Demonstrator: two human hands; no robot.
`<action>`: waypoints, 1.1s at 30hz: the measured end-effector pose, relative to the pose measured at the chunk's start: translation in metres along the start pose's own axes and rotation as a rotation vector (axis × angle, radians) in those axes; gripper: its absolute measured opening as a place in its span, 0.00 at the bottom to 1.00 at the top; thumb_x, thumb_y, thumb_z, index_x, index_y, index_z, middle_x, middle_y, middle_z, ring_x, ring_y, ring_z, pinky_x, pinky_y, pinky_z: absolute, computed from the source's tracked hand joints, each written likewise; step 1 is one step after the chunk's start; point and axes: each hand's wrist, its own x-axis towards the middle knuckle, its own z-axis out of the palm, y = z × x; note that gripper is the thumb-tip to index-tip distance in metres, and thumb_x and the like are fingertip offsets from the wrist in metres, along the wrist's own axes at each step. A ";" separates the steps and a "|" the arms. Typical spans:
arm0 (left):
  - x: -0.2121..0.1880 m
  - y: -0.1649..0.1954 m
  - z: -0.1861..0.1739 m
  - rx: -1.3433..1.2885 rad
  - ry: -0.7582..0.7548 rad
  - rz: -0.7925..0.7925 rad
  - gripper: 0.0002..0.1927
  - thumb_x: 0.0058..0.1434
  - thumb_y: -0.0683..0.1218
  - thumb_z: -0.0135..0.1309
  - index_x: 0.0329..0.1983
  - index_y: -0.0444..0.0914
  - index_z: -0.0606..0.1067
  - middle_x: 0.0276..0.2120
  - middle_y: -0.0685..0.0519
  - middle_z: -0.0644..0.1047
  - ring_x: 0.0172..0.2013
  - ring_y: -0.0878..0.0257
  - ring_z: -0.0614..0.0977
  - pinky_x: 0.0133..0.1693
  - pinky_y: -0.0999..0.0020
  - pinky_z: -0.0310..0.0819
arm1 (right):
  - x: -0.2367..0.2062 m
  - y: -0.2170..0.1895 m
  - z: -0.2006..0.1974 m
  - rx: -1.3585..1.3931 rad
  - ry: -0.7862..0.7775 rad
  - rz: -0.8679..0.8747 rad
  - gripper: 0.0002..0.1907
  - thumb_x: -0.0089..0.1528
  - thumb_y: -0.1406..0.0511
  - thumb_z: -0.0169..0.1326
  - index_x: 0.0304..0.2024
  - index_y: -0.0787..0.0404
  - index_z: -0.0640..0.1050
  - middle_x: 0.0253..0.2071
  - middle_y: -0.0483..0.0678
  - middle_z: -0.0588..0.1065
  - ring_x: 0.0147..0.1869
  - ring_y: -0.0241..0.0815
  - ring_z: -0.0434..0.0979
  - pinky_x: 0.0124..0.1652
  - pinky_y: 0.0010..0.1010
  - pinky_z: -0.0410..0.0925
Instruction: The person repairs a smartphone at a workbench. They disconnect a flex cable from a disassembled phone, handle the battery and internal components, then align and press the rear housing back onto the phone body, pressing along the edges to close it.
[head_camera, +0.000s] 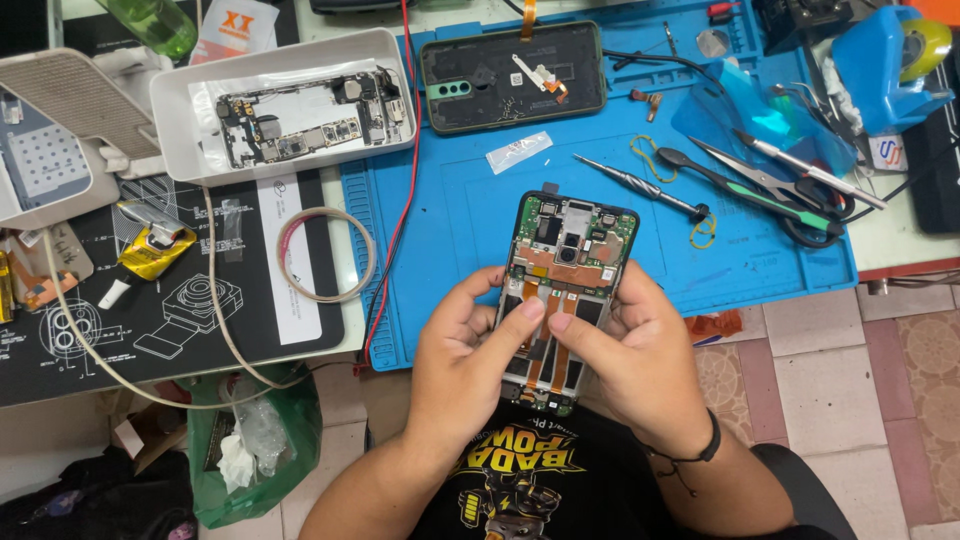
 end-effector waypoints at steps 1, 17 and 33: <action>0.000 -0.001 -0.001 -0.019 -0.016 -0.006 0.22 0.65 0.41 0.58 0.61 0.30 0.70 0.35 0.47 0.83 0.36 0.67 0.83 0.37 0.76 0.77 | 0.000 0.001 0.000 0.008 -0.003 -0.001 0.22 0.62 0.76 0.57 0.59 0.67 0.72 0.56 0.52 0.78 0.59 0.39 0.78 0.58 0.34 0.72; -0.021 -0.006 -0.070 -0.259 -0.207 0.001 0.32 0.58 0.33 0.61 0.63 0.33 0.59 0.50 0.42 0.79 0.49 0.55 0.82 0.51 0.58 0.79 | 0.005 -0.014 0.011 -0.019 -0.134 0.098 0.28 0.57 0.77 0.59 0.60 0.67 0.69 0.53 0.53 0.78 0.54 0.40 0.80 0.52 0.33 0.74; 0.011 0.011 -0.004 -0.189 0.037 0.078 0.36 0.60 0.29 0.48 0.73 0.32 0.57 0.58 0.38 0.75 0.57 0.53 0.79 0.57 0.57 0.74 | 0.000 -0.031 -0.119 -0.371 0.284 0.033 0.14 0.68 0.65 0.54 0.36 0.67 0.86 0.44 0.53 0.84 0.41 0.42 0.80 0.36 0.31 0.71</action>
